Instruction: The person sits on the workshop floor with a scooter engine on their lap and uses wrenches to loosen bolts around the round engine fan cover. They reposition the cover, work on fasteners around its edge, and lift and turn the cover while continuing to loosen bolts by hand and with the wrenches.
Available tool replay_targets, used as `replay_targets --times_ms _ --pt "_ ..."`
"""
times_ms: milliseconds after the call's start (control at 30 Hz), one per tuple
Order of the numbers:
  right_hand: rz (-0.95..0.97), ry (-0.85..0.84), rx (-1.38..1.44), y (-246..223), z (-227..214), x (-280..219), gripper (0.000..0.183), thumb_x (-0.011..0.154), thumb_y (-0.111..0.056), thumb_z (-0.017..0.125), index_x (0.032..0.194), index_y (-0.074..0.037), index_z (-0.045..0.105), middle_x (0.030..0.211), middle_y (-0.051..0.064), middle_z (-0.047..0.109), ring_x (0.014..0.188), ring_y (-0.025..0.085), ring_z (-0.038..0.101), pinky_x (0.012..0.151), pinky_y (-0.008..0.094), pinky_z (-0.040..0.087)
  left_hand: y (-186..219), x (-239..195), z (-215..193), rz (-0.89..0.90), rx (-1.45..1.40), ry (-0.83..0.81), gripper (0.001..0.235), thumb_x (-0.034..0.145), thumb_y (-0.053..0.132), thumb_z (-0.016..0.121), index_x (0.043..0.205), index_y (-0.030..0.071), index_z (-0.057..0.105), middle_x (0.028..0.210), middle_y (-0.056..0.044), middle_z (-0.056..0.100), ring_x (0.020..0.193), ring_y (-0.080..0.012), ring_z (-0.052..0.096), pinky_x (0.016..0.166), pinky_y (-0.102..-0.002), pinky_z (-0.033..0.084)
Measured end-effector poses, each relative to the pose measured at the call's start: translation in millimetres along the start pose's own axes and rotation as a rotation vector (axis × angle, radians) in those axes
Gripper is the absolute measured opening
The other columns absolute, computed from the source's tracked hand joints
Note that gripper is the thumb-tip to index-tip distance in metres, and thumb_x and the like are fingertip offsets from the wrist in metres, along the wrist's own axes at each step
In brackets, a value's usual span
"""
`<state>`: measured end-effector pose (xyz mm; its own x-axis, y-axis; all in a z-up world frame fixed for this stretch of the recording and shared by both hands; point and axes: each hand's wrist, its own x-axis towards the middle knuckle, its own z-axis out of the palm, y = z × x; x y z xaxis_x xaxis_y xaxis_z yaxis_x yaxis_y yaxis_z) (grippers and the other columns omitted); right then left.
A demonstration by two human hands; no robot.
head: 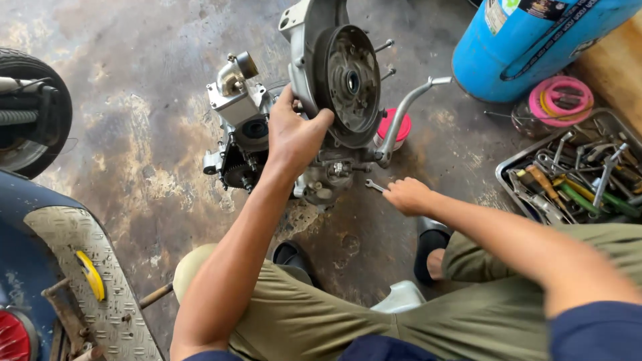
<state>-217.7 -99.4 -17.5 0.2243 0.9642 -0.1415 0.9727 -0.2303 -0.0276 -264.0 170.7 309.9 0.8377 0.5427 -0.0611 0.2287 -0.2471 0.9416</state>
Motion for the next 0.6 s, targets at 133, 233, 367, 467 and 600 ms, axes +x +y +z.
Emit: replay_targets --times_ms 133,233,367,467,600 --pt "0.404 -0.049 0.105 5.9 93.1 64.6 0.018 0.090 -0.020 0.061 0.103 -0.016 0.073 0.088 0.009 0.074 0.084 0.030 0.076 0.069 0.046 0.058 0.0 5.4 -3.2 0.045 0.022 -0.014 0.042 0.066 0.016 0.073 0.108 0.014 0.068 0.088 -0.016 0.072 0.094 -0.0309 0.073 0.082 -0.045 0.059" --pt "0.640 -0.141 0.295 -10.2 152.8 77.4 0.025 0.084 -0.025 0.068 0.101 -0.011 0.079 0.105 0.015 0.071 0.094 0.035 0.074 0.074 0.046 0.060 13.5 2.4 -11.1 0.021 0.034 -0.038 0.059 0.067 0.014 0.071 0.126 0.016 0.063 0.095 -0.017 0.070 0.099 -0.0302 0.070 0.086 -0.045 0.059" --pt "0.692 -0.122 0.430 -24.7 159.8 68.2 0.067 0.068 -0.017 0.089 0.125 0.004 0.061 0.116 0.020 0.062 0.106 0.040 0.068 0.086 0.049 0.061 16.3 -2.6 -18.2 -0.103 0.074 -0.061 0.074 0.068 0.019 0.071 0.140 0.023 0.053 0.101 -0.018 0.070 0.108 -0.0322 0.069 0.093 -0.047 0.056" --pt "0.611 -0.075 0.371 -18.9 203.0 64.2 0.082 0.062 -0.024 0.094 0.129 0.005 0.057 0.110 0.018 0.064 0.102 0.038 0.069 0.087 0.046 0.062 10.5 -0.3 -15.3 -0.114 0.068 -0.062 0.075 0.067 0.019 0.072 0.140 0.026 0.053 0.103 -0.017 0.070 0.111 -0.0312 0.069 0.096 -0.044 0.056" --pt "0.489 0.001 0.264 -12.8 218.9 73.5 0.047 0.074 -0.020 0.077 0.112 0.003 0.062 0.100 0.016 0.062 0.084 0.039 0.071 0.075 0.045 0.063 7.6 0.9 -16.0 -0.118 0.024 -0.032 0.077 0.067 0.019 0.074 0.140 0.028 0.053 0.104 -0.017 0.070 0.112 -0.0302 0.069 0.097 -0.041 0.057"
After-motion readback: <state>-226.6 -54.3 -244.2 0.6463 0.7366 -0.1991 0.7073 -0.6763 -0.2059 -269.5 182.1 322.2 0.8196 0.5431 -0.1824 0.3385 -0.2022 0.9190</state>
